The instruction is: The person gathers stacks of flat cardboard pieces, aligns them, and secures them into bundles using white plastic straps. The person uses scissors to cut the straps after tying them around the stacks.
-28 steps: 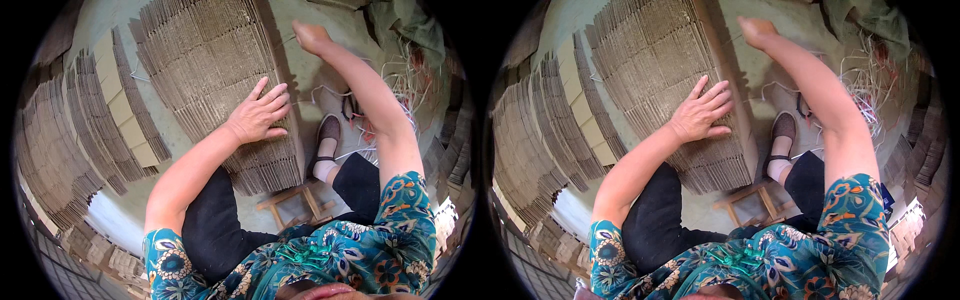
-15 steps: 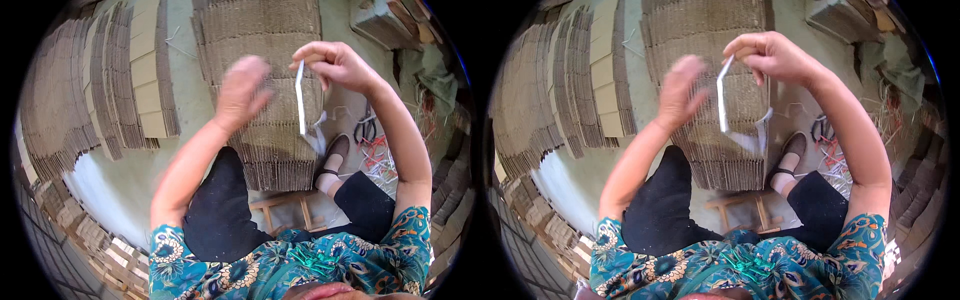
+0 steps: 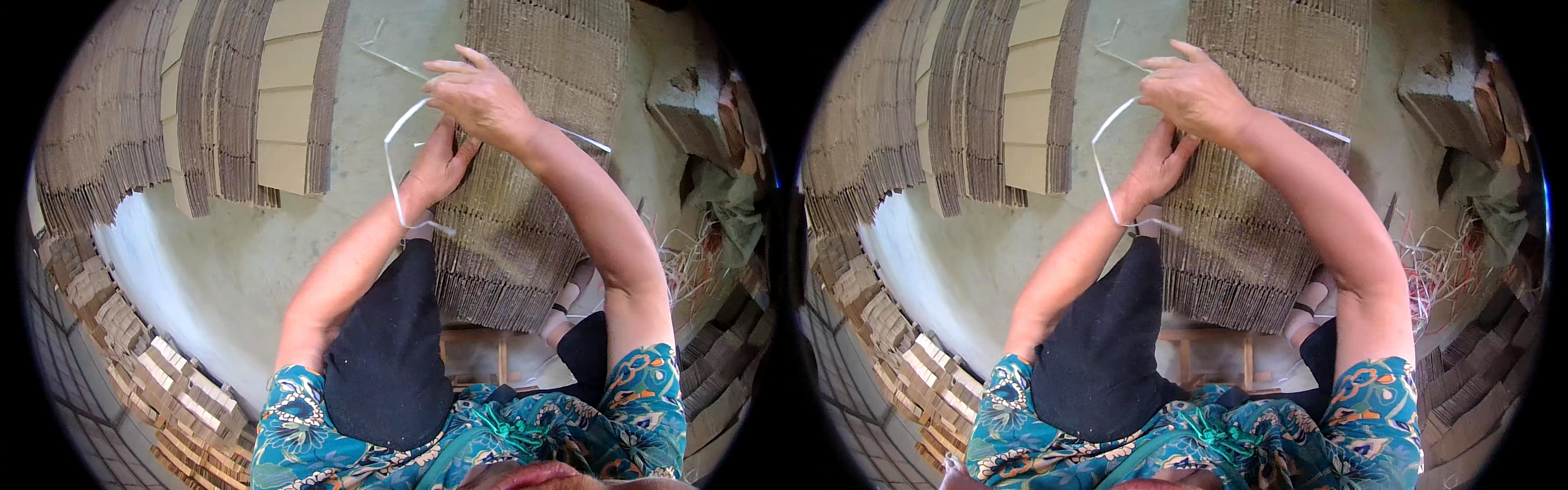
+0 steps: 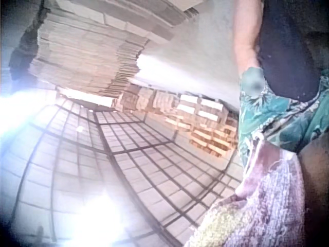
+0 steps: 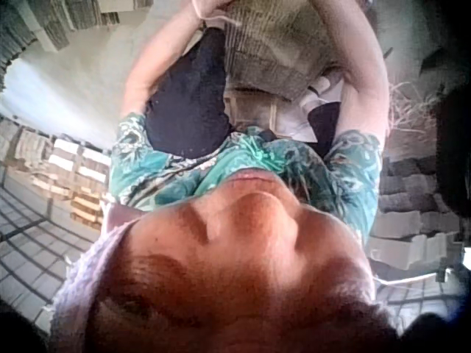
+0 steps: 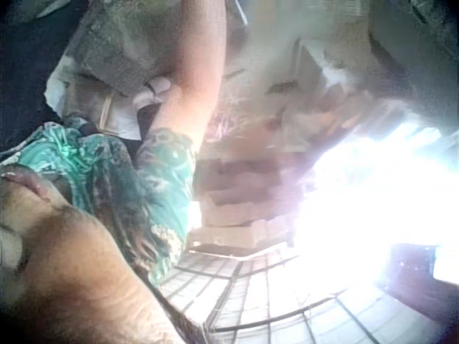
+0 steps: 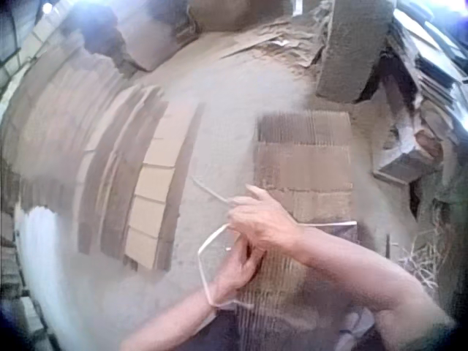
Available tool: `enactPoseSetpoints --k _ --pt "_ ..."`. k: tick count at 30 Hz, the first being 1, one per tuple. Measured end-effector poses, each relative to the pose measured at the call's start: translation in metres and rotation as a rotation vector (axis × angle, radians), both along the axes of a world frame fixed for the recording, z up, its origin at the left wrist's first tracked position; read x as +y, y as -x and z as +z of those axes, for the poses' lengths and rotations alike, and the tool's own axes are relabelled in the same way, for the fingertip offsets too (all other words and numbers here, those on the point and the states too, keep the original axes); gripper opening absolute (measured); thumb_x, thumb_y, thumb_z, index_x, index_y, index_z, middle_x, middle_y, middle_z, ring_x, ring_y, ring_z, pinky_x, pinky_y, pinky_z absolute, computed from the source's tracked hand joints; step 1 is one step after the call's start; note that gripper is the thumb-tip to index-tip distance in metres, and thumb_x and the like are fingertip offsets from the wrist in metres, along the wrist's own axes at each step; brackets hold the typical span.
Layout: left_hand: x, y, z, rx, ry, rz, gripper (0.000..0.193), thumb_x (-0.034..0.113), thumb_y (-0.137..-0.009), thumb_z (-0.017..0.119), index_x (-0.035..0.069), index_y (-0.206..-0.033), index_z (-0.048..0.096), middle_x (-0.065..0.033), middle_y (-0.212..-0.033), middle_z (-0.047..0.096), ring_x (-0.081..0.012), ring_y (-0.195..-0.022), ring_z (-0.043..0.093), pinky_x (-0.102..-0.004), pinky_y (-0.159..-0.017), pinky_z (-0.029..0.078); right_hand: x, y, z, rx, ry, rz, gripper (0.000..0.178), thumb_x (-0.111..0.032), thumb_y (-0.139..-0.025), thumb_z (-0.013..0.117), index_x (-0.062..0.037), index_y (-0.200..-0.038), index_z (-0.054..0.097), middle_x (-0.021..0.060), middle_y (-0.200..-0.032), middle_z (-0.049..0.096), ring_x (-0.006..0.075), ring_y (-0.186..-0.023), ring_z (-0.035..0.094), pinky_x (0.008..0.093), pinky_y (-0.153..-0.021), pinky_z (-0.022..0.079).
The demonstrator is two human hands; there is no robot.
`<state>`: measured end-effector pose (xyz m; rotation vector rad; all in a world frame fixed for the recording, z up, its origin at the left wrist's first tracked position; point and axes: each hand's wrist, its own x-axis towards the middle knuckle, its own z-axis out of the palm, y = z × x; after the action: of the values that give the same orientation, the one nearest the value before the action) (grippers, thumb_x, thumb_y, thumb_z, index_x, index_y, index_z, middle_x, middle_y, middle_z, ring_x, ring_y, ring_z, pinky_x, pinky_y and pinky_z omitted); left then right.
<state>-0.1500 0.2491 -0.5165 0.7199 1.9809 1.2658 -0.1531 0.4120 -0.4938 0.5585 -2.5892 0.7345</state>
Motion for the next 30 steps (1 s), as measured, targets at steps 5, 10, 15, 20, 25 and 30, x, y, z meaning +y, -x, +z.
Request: enactPoseSetpoints --k 5,10,15,20,25,30 --pt "-0.018 0.034 -0.029 -0.586 -0.207 0.188 0.046 0.031 -0.091 0.049 -0.004 -0.121 0.049 -0.0187 -0.117 0.056 -0.0262 -0.111 0.053 -0.0349 -0.096 0.04 0.005 0.02 -0.024 -0.212 0.031 -0.171 0.01 -0.018 -0.083 0.059 -0.009 -0.08 0.056 0.0086 -0.067 0.058 0.0289 -0.068 0.058 0.0389 -0.079 0.047" --pt "-0.019 0.101 -0.089 -0.326 0.23 0.495 0.04 0.036 -0.088 0.055 -0.003 -0.098 0.059 -0.0123 -0.087 0.065 -0.023 -0.073 0.064 -0.0388 -0.067 0.052 -0.004 0.026 -0.025 -0.202 0.133 -0.239 0.011 -0.018 -0.084 0.059 -0.0092 -0.079 0.056 0.0105 -0.062 0.054 0.031 -0.062 0.054 0.0389 -0.066 0.046" --pt "0.016 0.148 -0.094 0.132 0.751 0.307 0.033 0.036 -0.077 0.065 0.003 -0.076 0.065 -0.0172 -0.082 0.066 -0.0305 -0.072 0.065 -0.0409 -0.064 0.05 0.001 0.028 -0.032 -0.238 0.234 -0.283 0.007 -0.016 -0.082 0.06 -0.0098 -0.08 0.057 0.0094 -0.058 0.051 0.0304 -0.059 0.052 0.0372 -0.06 0.045" --pt "0.025 0.149 -0.116 0.224 0.586 0.427 0.019 0.021 -0.074 0.064 0.003 -0.075 0.063 -0.0156 -0.082 0.065 -0.0331 -0.07 0.062 -0.043 -0.062 0.049 -0.005 0.03 -0.026 -0.198 0.334 -0.305 0.006 -0.013 -0.081 0.062 -0.0093 -0.078 0.058 0.0095 -0.06 0.051 0.0291 -0.059 0.053 0.0357 -0.062 0.045" --pt "-0.001 0.125 -0.098 -0.604 -0.139 0.583 0.01 0.008 -0.085 0.055 -0.001 -0.087 0.053 -0.0103 -0.072 0.061 -0.0167 -0.058 0.056 -0.0302 -0.053 0.046 -0.002 0.03 -0.025 -0.224 0.32 -0.337 0.006 -0.013 -0.081 0.062 -0.0091 -0.077 0.058 0.0091 -0.061 0.053 0.0291 -0.06 0.055 0.0354 -0.063 0.046" --pt "-0.001 0.083 -0.045 -0.728 -0.356 0.466 0.017 0.009 -0.089 0.054 0.0 -0.102 0.051 -0.0031 -0.077 0.058 -0.0078 -0.059 0.052 -0.019 -0.052 0.041 -0.001 0.028 -0.028 -0.229 0.286 -0.347 0.005 -0.013 -0.081 0.06 -0.0092 -0.079 0.058 0.0102 -0.064 0.056 0.0312 -0.062 0.055 0.0363 -0.062 0.046"
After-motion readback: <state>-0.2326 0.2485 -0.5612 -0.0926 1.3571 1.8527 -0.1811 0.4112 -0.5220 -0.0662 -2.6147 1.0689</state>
